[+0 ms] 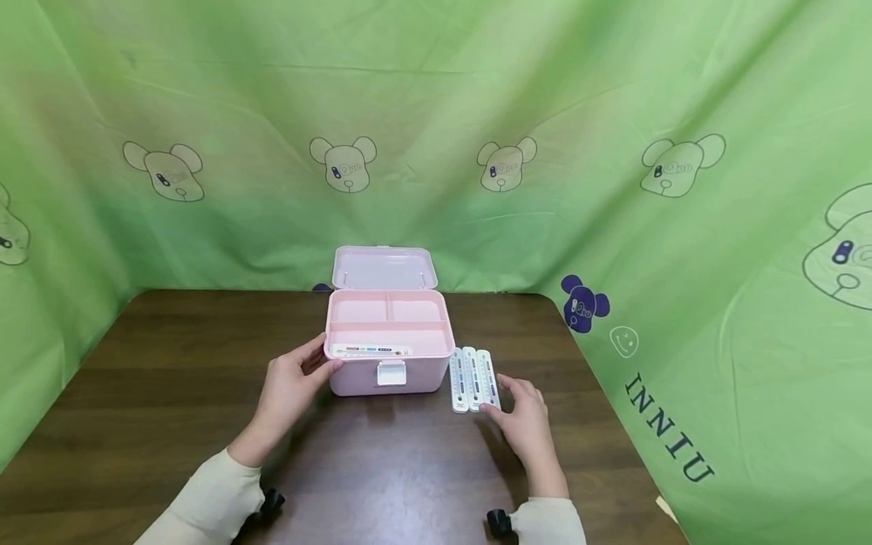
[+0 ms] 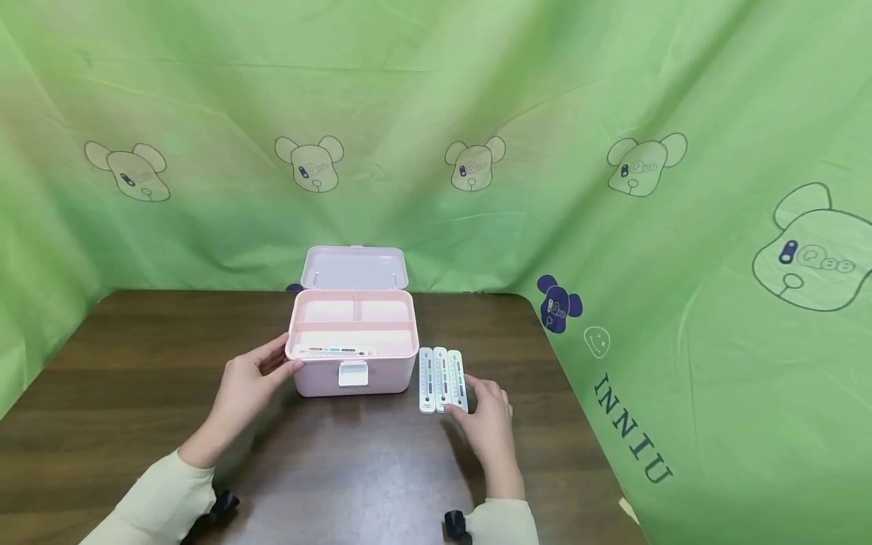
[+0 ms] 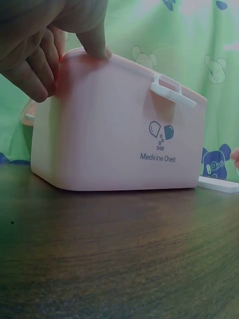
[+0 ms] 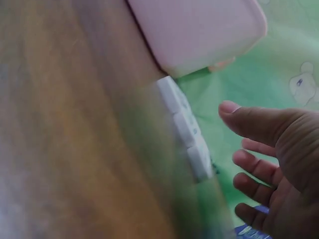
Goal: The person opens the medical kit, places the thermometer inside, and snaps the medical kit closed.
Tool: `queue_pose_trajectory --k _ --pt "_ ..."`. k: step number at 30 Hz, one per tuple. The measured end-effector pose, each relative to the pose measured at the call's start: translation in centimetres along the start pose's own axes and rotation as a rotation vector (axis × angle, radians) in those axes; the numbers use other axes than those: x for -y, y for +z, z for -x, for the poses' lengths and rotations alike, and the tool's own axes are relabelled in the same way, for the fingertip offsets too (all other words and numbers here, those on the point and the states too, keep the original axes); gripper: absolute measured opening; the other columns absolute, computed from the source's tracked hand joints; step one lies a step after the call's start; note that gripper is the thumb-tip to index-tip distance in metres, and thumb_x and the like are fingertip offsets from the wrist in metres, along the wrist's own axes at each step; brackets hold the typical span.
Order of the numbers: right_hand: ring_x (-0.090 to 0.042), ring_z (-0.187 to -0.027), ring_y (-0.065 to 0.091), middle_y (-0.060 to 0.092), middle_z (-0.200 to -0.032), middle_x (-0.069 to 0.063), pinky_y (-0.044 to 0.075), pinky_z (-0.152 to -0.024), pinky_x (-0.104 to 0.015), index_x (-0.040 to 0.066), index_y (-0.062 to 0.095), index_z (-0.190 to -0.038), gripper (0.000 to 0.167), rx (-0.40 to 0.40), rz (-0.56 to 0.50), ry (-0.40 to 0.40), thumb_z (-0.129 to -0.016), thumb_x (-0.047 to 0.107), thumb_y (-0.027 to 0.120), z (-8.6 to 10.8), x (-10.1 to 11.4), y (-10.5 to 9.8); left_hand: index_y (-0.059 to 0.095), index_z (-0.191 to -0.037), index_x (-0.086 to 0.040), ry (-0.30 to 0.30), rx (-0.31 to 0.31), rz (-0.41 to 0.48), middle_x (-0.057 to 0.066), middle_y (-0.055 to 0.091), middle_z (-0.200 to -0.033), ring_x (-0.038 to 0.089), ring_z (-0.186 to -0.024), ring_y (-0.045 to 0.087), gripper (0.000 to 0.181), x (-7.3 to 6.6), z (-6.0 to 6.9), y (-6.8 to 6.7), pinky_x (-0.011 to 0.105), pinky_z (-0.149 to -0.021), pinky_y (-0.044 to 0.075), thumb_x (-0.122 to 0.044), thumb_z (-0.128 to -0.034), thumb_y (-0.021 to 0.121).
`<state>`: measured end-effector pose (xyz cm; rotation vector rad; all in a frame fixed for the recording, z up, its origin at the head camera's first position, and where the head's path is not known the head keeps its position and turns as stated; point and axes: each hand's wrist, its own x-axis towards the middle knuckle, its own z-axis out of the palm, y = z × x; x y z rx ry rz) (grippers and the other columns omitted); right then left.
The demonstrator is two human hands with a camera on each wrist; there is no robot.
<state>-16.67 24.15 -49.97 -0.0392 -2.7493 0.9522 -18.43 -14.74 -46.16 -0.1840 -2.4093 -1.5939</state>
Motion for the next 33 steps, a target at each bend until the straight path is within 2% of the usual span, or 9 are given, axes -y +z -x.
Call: queue_pose_trajectory --k 8,16,25,33 --pt "-0.041 -0.122 0.053 0.065 -0.127 -0.019 0.037 -0.096 -0.056 0.003 0.066 -0.133 0.066 0.022 0.083 0.033 -0.078 0.028 0.090 0.3 -1.4 0.9 0.061 -0.141 -0.003 -0.001 0.006 -0.007 0.016 0.069 -0.131 0.026 -0.115 0.070 0.059 -0.1 0.0 0.1 0.035 -0.089 0.061 -0.024 -0.0899 0.082" --pt "-0.040 -0.115 0.054 0.067 -0.118 -0.016 0.036 -0.091 -0.053 0.006 0.068 -0.131 0.069 0.009 0.169 0.070 -0.075 0.038 0.091 0.1 -1.7 1.4 0.062 -0.140 -0.003 -0.003 -0.008 -0.028 0.016 0.070 -0.128 0.026 -0.111 0.072 0.058 -0.1 -0.1 0.0 0.036 -0.087 0.062 -0.023 -0.0899 0.082" --pt "-0.039 -0.109 0.058 0.069 -0.113 -0.015 0.037 -0.088 -0.054 0.008 0.076 -0.115 0.053 -0.047 0.197 0.102 -0.076 0.041 0.089 -0.1 -1.7 1.6 0.062 -0.141 -0.003 0.007 -0.007 -0.020 0.015 0.070 -0.129 0.026 -0.112 0.071 0.058 -0.2 -0.3 -0.1 0.036 -0.088 0.062 -0.024 -0.0904 0.081" --pt "-0.038 -0.102 0.060 0.070 -0.103 -0.014 0.040 -0.084 -0.053 0.007 0.077 -0.107 0.047 -0.090 0.215 0.127 -0.077 0.042 0.087 -0.1 -2.1 1.4 0.061 -0.141 -0.003 -0.016 -0.001 -0.035 0.016 0.069 -0.130 0.026 -0.113 0.071 0.058 -0.4 -0.1 0.0 0.036 -0.089 0.062 -0.024 -0.0908 0.081"
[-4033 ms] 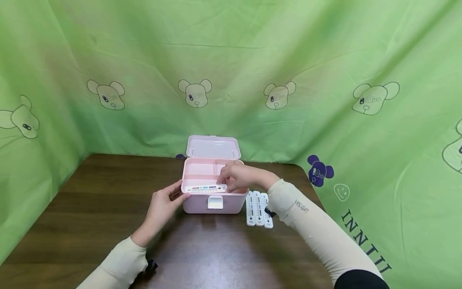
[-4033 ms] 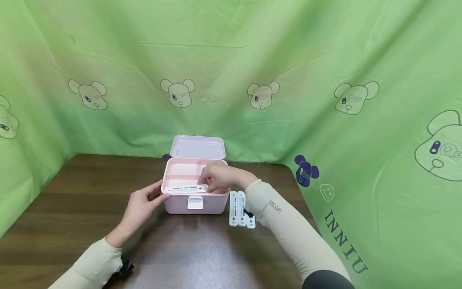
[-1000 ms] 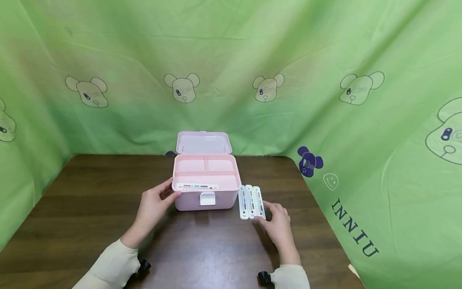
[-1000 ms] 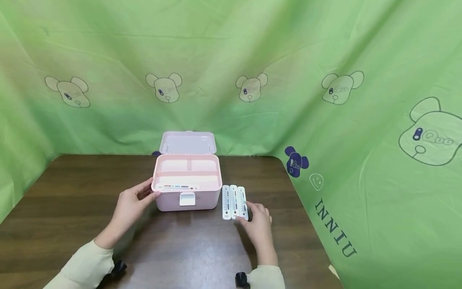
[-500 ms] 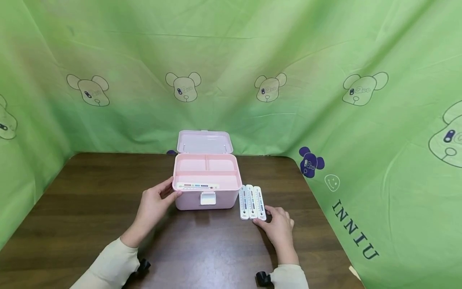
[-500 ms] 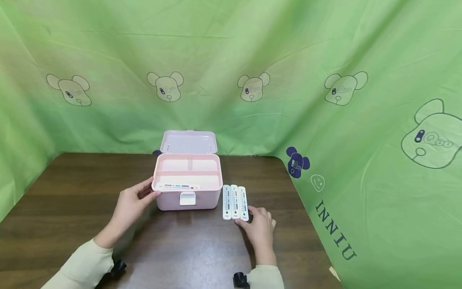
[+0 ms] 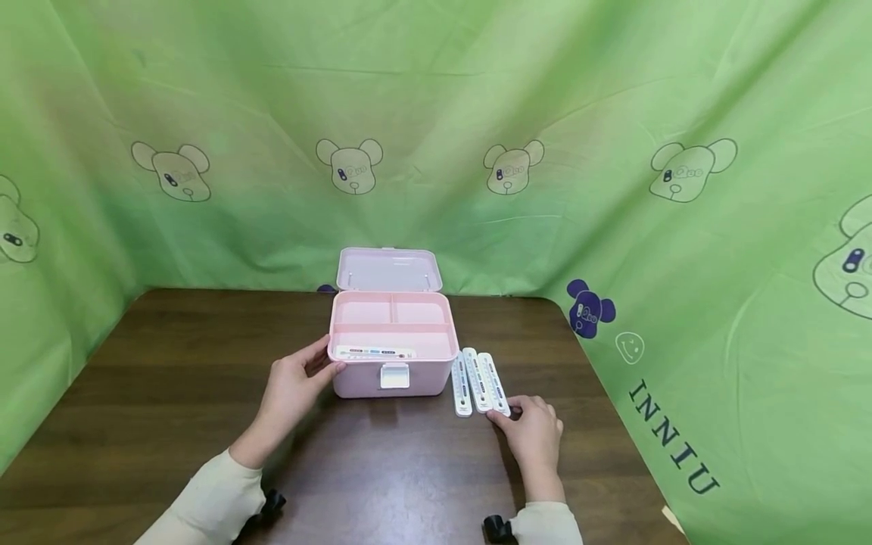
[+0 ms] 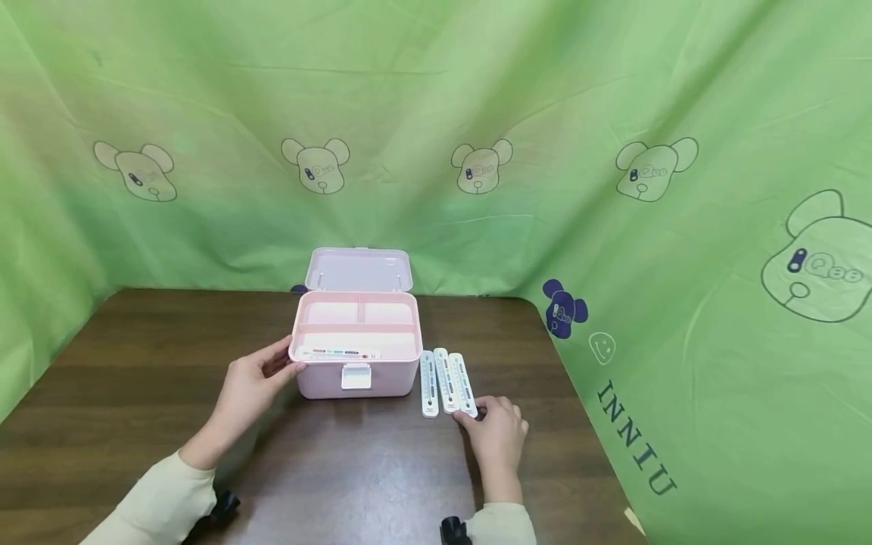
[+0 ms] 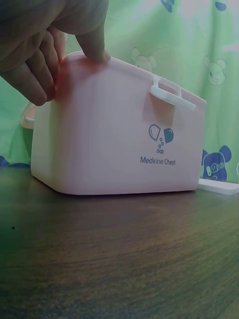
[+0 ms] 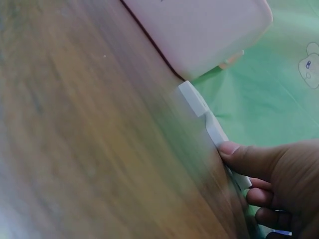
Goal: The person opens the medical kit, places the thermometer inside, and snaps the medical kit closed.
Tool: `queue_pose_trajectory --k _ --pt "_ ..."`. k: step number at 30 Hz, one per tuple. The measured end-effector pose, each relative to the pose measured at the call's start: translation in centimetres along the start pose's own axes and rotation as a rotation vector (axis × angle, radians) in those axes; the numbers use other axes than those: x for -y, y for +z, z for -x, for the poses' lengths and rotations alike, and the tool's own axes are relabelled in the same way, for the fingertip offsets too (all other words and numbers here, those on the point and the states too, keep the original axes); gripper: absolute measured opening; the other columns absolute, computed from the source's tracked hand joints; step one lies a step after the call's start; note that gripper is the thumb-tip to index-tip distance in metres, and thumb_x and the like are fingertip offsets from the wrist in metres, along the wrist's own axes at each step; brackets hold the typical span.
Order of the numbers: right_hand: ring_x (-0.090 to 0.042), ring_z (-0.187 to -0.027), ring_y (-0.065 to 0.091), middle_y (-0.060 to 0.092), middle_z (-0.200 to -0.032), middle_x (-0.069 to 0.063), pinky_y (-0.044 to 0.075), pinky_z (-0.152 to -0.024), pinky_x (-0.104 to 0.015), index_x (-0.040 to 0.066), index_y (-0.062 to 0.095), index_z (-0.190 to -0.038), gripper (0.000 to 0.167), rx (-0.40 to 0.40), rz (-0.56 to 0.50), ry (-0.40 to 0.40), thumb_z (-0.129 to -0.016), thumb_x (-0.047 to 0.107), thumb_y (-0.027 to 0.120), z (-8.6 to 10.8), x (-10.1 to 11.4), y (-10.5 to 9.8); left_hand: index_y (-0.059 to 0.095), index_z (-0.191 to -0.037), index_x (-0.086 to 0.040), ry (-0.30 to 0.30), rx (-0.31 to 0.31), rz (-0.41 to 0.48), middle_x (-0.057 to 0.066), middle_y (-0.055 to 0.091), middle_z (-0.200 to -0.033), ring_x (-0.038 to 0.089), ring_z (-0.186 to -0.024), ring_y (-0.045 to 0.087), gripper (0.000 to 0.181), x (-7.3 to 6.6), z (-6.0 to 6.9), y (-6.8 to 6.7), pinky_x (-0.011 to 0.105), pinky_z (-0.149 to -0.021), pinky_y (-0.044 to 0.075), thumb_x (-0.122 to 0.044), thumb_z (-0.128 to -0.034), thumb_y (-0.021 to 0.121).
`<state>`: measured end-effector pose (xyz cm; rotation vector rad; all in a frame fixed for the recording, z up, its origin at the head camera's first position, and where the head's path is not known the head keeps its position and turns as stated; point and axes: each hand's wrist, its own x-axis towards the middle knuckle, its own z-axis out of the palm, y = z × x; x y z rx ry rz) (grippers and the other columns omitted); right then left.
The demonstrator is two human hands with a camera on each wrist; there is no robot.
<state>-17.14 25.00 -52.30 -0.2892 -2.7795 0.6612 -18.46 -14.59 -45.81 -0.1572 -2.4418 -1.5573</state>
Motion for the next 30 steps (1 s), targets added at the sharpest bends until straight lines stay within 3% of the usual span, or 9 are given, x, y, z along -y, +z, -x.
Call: queue_pose_trajectory --k 9,19,25,30 --pt "-0.043 -0.103 0.063 0.073 -0.099 -0.016 0.044 -0.089 -0.059 0.004 0.075 -0.109 0.039 -0.017 -0.078 0.076 -0.083 0.031 0.083 -0.2 -0.2 -1.7 0.061 -0.141 -0.002 0.029 -0.009 -0.005 0.016 0.069 -0.129 0.027 -0.112 0.071 0.057 -0.2 -0.1 -0.1 0.037 -0.088 0.062 -0.022 -0.0913 0.080" --pt "-0.043 -0.105 0.063 0.071 -0.106 -0.022 0.047 -0.090 -0.056 0.003 0.076 -0.111 0.031 -0.062 -0.156 0.043 -0.086 0.020 0.081 -0.7 -0.6 -2.8 0.060 -0.142 -0.002 0.015 -0.001 -0.007 0.016 0.069 -0.131 0.027 -0.114 0.071 0.058 -0.1 -0.1 0.0 0.038 -0.090 0.061 -0.024 -0.0915 0.080" --pt "-0.034 -0.100 0.064 0.068 -0.104 -0.017 0.047 -0.085 -0.039 0.002 0.075 -0.113 0.028 -0.097 -0.306 -0.015 -0.087 0.012 0.081 -1.2 -0.2 -3.5 0.059 -0.143 -0.002 0.012 0.001 -0.008 0.016 0.068 -0.132 0.027 -0.115 0.070 0.058 -0.1 0.0 0.1 0.037 -0.090 0.061 -0.023 -0.0922 0.079" --pt "-0.025 -0.101 0.057 0.066 -0.104 -0.011 0.044 -0.085 -0.023 0.003 0.075 -0.115 0.031 -0.138 -0.462 -0.152 -0.085 0.001 0.082 -1.7 0.7 -5.1 0.059 -0.143 -0.003 0.005 -0.001 -0.007 0.016 0.068 -0.132 0.027 -0.115 0.070 0.058 0.0 0.0 0.1 0.037 -0.090 0.061 -0.023 -0.0920 0.080"
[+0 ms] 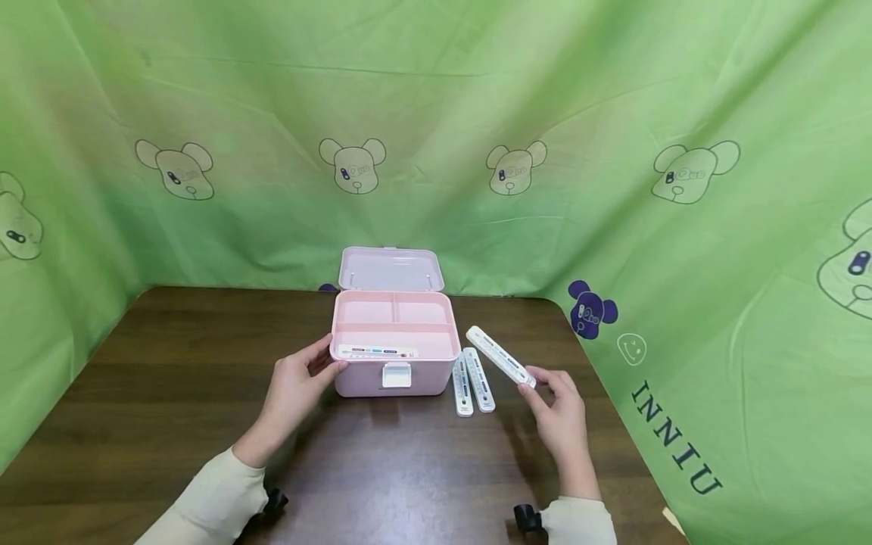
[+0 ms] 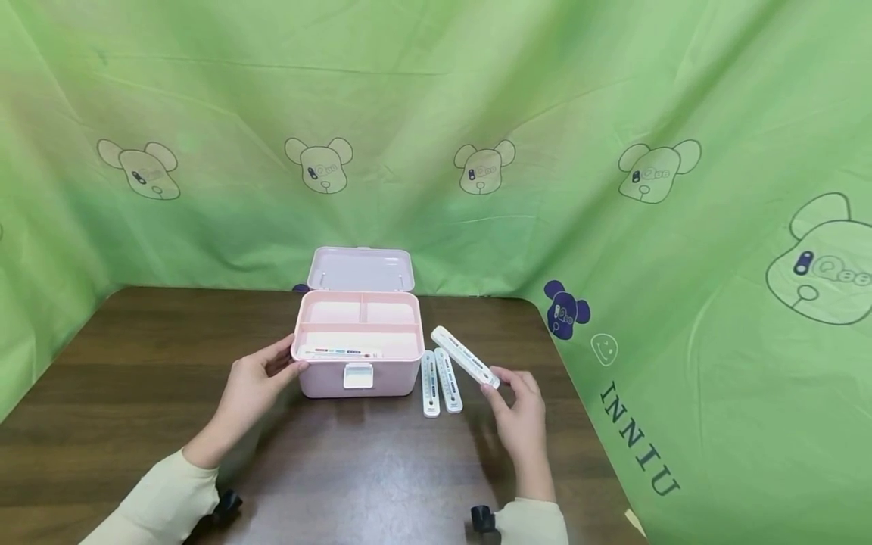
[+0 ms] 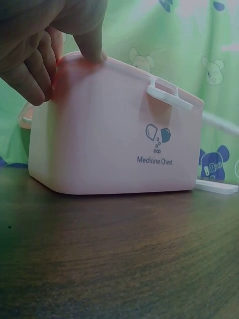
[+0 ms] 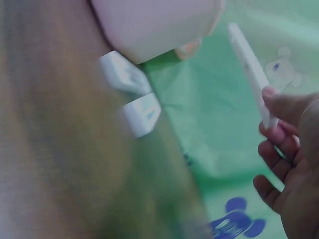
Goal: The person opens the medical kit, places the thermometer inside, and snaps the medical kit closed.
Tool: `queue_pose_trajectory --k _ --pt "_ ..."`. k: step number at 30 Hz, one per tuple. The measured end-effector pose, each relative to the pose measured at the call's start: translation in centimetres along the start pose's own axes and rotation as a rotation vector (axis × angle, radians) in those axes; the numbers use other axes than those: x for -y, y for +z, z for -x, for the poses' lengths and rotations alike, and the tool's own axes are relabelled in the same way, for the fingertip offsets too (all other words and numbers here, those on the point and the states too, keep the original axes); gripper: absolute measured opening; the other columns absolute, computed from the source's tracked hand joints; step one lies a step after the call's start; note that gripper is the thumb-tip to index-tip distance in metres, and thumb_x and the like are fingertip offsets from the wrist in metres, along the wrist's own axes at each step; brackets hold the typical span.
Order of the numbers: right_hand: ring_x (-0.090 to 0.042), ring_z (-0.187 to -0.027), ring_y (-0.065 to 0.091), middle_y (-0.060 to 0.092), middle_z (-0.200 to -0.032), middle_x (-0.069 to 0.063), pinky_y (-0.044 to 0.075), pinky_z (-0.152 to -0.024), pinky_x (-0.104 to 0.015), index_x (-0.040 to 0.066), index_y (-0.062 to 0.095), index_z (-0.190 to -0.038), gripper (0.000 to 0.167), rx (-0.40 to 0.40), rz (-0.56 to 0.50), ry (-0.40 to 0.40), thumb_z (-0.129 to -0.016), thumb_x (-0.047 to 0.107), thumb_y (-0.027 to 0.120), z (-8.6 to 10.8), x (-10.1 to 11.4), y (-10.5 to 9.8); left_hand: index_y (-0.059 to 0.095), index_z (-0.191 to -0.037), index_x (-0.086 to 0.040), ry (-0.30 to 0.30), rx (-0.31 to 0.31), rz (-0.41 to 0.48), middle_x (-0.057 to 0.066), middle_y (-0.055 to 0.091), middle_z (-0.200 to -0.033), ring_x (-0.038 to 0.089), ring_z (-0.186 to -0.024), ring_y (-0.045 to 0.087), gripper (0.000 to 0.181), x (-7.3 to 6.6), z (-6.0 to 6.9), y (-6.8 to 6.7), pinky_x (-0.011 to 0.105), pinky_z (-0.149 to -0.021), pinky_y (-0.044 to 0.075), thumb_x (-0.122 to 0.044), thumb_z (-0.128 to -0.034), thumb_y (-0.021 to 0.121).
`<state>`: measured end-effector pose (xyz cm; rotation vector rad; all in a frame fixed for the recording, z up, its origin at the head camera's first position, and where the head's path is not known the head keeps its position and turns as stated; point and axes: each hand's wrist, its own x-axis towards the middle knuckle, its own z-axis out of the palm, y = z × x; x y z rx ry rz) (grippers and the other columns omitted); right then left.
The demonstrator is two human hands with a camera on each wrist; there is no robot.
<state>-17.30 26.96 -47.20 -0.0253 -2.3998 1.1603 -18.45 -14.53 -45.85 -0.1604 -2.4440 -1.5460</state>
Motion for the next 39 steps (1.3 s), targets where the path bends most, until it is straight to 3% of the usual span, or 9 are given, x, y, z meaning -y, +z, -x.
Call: queue_pose_trajectory --k 5,13,17,23,28,39 --pt "-0.018 -0.105 0.055 0.064 -0.108 -0.011 0.040 -0.092 -0.021 0.002 0.073 -0.119 0.036 0.048 -0.043 -0.169 -0.084 -0.003 0.080 -1.5 2.1 -1.3 0.059 -0.143 -0.002 0.006 -0.001 -0.002 0.017 0.068 -0.131 0.028 -0.114 0.071 0.058 0.1 0.1 0.0 0.037 -0.090 0.061 -0.024 -0.0924 0.079" --pt "-0.024 -0.105 0.053 0.064 -0.110 -0.013 0.040 -0.093 -0.036 0.001 0.071 -0.122 0.039 0.151 0.091 -0.479 -0.084 -0.004 0.079 -4.6 4.5 -2.3 0.060 -0.142 -0.003 0.004 -0.004 -0.001 0.015 0.069 -0.130 0.026 -0.114 0.071 0.058 0.2 -0.1 0.1 0.036 -0.089 0.061 -0.022 -0.0913 0.080" --pt "-0.029 -0.108 0.055 0.064 -0.113 -0.014 0.038 -0.097 -0.045 0.001 0.070 -0.124 0.041 0.242 0.117 -0.574 -0.084 -0.002 0.079 -6.2 5.4 -2.3 0.061 -0.142 -0.002 0.010 0.000 0.020 0.016 0.069 -0.130 0.026 -0.114 0.071 0.057 0.2 -0.1 0.2 0.035 -0.089 0.061 -0.021 -0.0912 0.080" --pt "-0.030 -0.108 0.055 0.065 -0.115 -0.011 0.037 -0.096 -0.047 0.004 0.071 -0.122 0.038 0.340 0.208 -0.704 -0.085 0.002 0.079 -8.8 6.9 -1.7 0.060 -0.142 -0.003 -0.001 0.002 0.031 0.015 0.069 -0.130 0.026 -0.114 0.071 0.058 0.2 -0.1 0.2 0.035 -0.089 0.062 -0.022 -0.0913 0.080" --pt "-0.029 -0.107 0.055 0.065 -0.112 -0.008 0.038 -0.095 -0.047 0.006 0.071 -0.120 0.032 0.418 0.273 -0.752 -0.088 0.007 0.078 -10.5 8.0 -0.9 0.060 -0.142 -0.003 -0.013 0.002 0.031 0.016 0.069 -0.131 0.026 -0.115 0.070 0.058 0.2 0.1 0.1 0.034 -0.090 0.061 -0.021 -0.0913 0.080" --pt "-0.025 -0.111 0.056 0.066 -0.113 -0.002 0.038 -0.097 -0.045 0.010 0.072 -0.119 0.028 0.535 0.356 -0.743 -0.091 0.011 0.076 -12.4 9.7 0.7 0.062 -0.141 -0.004 -0.003 0.001 0.023 0.015 0.070 -0.130 0.026 -0.114 0.071 0.057 0.2 -0.1 0.0 0.035 -0.090 0.061 -0.022 -0.0902 0.081"
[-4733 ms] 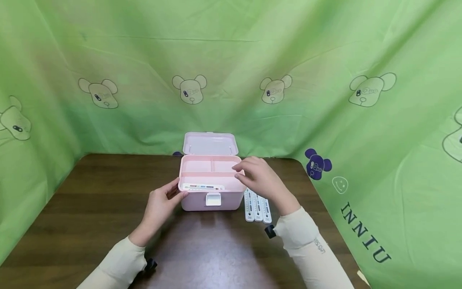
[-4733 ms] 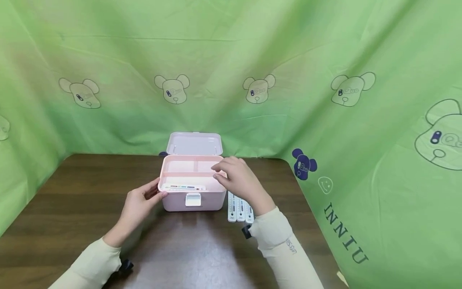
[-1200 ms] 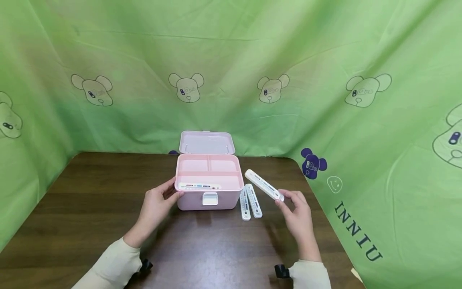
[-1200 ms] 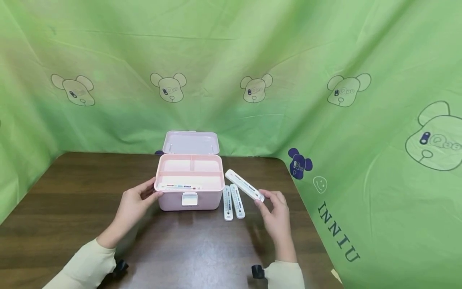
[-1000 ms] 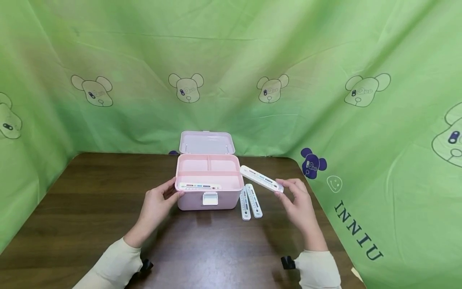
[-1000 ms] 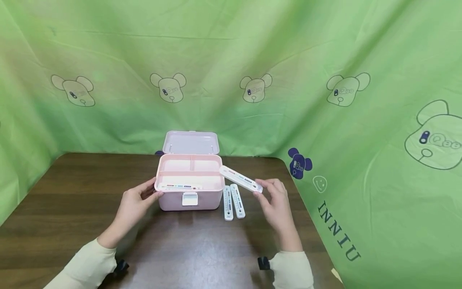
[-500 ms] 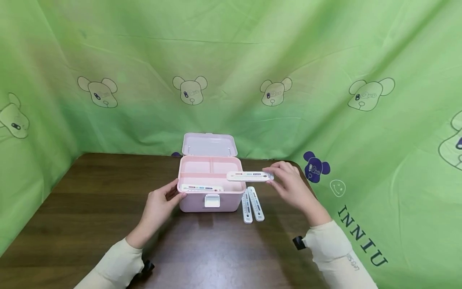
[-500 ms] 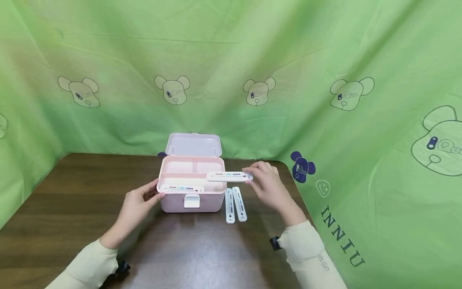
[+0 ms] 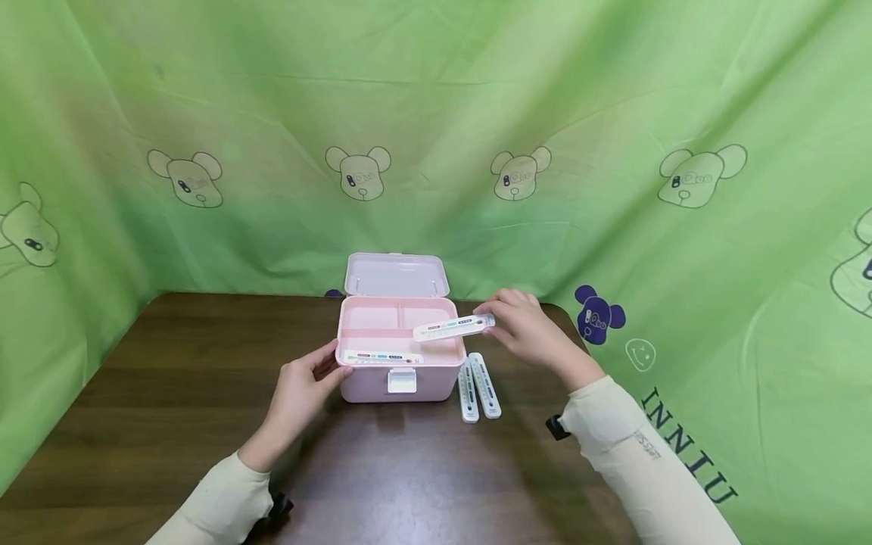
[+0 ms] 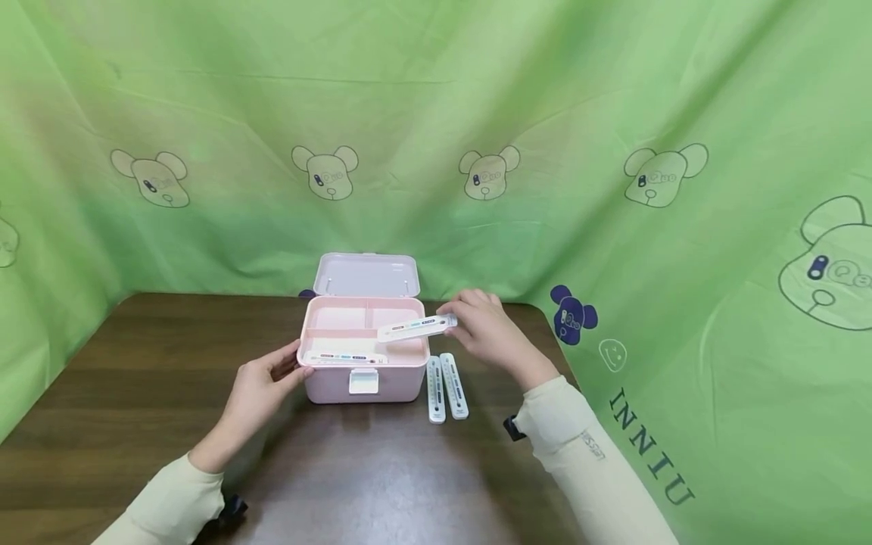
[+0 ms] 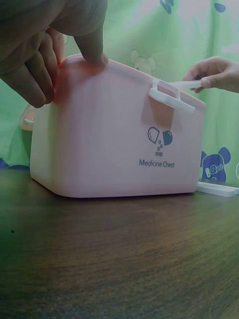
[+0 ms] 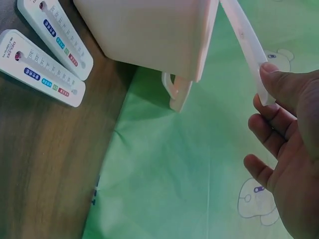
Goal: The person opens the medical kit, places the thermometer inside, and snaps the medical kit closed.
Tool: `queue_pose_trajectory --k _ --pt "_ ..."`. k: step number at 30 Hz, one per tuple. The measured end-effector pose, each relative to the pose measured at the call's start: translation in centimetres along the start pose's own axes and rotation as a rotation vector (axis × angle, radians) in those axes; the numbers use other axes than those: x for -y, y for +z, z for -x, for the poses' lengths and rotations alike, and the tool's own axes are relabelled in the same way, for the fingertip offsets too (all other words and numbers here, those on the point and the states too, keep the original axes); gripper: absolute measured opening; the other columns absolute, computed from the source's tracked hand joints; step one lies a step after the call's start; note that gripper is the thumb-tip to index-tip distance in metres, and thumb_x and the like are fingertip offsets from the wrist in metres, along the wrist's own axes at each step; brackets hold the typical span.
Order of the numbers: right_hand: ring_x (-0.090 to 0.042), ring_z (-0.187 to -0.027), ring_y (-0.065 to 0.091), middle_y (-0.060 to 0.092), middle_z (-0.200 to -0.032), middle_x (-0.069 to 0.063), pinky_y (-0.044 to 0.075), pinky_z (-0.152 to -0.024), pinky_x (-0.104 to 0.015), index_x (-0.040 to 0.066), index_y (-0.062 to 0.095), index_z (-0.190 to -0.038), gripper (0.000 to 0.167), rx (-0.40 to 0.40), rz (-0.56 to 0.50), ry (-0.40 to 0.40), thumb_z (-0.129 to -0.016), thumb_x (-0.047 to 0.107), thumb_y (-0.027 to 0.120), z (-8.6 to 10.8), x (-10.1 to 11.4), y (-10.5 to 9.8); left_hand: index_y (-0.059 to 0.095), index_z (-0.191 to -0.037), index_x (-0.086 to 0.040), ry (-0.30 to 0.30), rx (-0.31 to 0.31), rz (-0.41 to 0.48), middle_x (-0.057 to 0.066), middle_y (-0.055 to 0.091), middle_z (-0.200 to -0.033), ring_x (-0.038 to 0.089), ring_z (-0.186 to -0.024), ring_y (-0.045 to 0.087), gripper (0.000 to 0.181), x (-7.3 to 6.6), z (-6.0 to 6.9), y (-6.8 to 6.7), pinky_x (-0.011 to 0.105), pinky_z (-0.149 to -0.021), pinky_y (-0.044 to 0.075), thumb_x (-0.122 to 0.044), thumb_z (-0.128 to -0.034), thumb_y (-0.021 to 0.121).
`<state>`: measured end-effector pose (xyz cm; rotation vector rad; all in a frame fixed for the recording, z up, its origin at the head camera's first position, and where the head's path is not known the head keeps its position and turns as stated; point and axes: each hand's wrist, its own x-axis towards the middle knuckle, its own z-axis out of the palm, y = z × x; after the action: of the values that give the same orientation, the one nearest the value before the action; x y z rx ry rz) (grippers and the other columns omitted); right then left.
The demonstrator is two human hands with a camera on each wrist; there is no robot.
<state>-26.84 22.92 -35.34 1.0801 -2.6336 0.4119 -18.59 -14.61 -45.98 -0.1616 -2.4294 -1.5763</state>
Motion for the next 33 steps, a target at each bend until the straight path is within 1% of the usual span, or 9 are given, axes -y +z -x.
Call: queue_pose_trajectory --k 3,6,10,14,19,23,27,33 --pt "-0.025 -0.112 0.056 0.066 -0.112 -0.001 0.038 -0.098 -0.045 0.011 0.072 -0.119 0.028 0.034 0.004 0.008 -0.091 0.012 0.077 -0.5 0.2 0.2 0.062 -0.141 -0.005 -0.002 0.002 -0.003 0.014 0.070 -0.131 0.026 -0.115 0.070 0.057 0.0 0.0 -0.1 0.035 -0.090 0.061 -0.022 -0.0903 0.081" --pt "-0.024 -0.109 0.056 0.066 -0.109 -0.001 0.038 -0.097 -0.043 0.012 0.073 -0.117 0.026 0.078 0.013 0.006 -0.091 0.013 0.077 -1.0 0.3 0.2 0.062 -0.141 -0.005 -0.004 0.003 0.004 0.014 0.070 -0.130 0.025 -0.115 0.070 0.056 0.0 0.1 0.0 0.036 -0.091 0.061 -0.022 -0.0903 0.081" --pt "-0.023 -0.104 0.056 0.065 -0.104 0.000 0.038 -0.096 -0.046 0.012 0.074 -0.115 0.025 0.145 0.034 -0.023 -0.090 0.015 0.079 -1.6 0.3 0.2 0.063 -0.140 -0.004 -0.009 0.008 0.006 0.014 0.070 -0.129 0.026 -0.114 0.071 0.056 0.2 0.2 0.1 0.036 -0.091 0.061 -0.022 -0.0902 0.081" --pt "-0.022 -0.100 0.056 0.064 -0.101 0.000 0.038 -0.096 -0.048 0.013 0.076 -0.113 0.027 0.208 0.063 -0.058 -0.087 0.017 0.082 -2.4 0.3 -0.3 0.062 -0.140 -0.004 -0.006 0.011 0.009 0.014 0.070 -0.130 0.026 -0.114 0.071 0.056 0.2 0.2 0.2 0.036 -0.091 0.061 -0.022 -0.0904 0.081" --pt "-0.022 -0.102 0.057 0.064 -0.103 0.001 0.038 -0.096 -0.048 0.014 0.077 -0.115 0.033 0.296 0.070 -0.092 -0.084 0.018 0.084 -3.6 0.5 -1.2 0.062 -0.140 -0.003 0.012 0.001 0.010 0.015 0.070 -0.130 0.026 -0.115 0.070 0.055 -0.3 0.1 0.0 0.036 -0.090 0.061 -0.020 -0.0905 0.081" --pt "-0.020 -0.103 0.057 0.064 -0.103 0.002 0.038 -0.094 -0.047 0.015 0.077 -0.116 0.035 0.370 0.059 -0.117 -0.082 0.017 0.086 -4.1 0.6 -1.6 0.062 -0.140 -0.003 0.016 0.011 0.009 0.015 0.069 -0.130 0.026 -0.115 0.070 0.055 -0.4 0.1 0.0 0.035 -0.091 0.061 -0.019 -0.0913 0.080" --pt "-0.019 -0.103 0.056 0.065 -0.102 0.004 0.038 -0.092 -0.046 0.016 0.077 -0.117 0.036 0.434 0.066 -0.144 -0.082 0.019 0.086 -4.6 0.7 -1.4 0.062 -0.140 -0.002 0.016 0.006 0.011 0.015 0.070 -0.129 0.026 -0.114 0.070 0.054 -0.5 0.1 0.0 0.035 -0.091 0.061 -0.018 -0.0912 0.080" --pt "-0.020 -0.107 0.057 0.066 -0.106 0.003 0.038 -0.097 -0.048 0.017 0.075 -0.117 0.037 0.490 0.058 -0.156 -0.082 0.016 0.085 -5.4 0.8 -0.8 0.062 -0.139 -0.001 0.022 0.001 0.006 0.016 0.070 -0.129 0.026 -0.114 0.071 0.053 -0.6 0.1 -0.1 0.035 -0.091 0.061 -0.016 -0.0913 0.080"
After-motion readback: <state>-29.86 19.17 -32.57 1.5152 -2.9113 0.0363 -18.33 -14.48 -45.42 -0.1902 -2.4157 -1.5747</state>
